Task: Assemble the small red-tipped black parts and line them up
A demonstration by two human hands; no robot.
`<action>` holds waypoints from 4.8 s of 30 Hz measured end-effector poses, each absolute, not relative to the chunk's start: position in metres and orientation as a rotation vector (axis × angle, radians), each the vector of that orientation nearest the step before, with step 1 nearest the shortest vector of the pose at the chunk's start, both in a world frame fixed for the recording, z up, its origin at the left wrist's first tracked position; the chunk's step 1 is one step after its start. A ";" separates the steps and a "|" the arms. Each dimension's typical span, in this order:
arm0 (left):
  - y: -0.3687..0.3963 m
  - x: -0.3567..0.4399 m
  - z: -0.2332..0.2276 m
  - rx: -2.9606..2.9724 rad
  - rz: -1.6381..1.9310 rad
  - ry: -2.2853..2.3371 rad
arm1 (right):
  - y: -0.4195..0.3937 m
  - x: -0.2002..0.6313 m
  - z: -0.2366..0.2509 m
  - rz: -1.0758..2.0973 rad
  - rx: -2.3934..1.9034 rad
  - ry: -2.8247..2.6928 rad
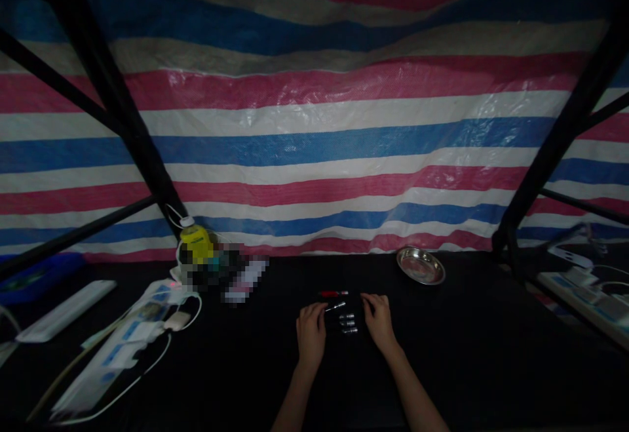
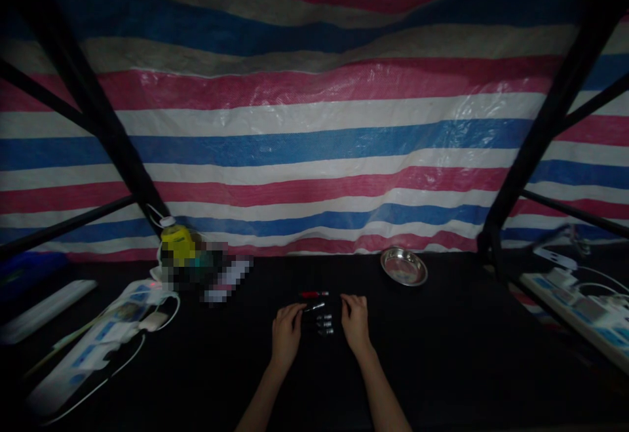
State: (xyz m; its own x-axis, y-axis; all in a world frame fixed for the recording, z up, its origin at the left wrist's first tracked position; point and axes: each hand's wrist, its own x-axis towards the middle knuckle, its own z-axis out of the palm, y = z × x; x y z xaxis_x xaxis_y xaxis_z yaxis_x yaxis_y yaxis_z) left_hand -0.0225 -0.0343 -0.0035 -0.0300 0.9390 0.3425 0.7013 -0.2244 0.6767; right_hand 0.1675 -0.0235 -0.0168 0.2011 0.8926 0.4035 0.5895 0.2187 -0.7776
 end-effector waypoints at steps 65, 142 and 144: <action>-0.035 -0.019 0.002 1.509 1.453 1.498 | -0.009 0.148 0.011 1.322 -0.968 -0.904; -0.008 -0.027 -0.012 1.880 1.196 1.750 | -0.018 0.171 -0.007 0.162 -1.682 -1.658; -0.008 -0.028 -0.012 1.879 1.172 1.752 | -0.018 0.172 -0.007 0.150 -1.682 -1.656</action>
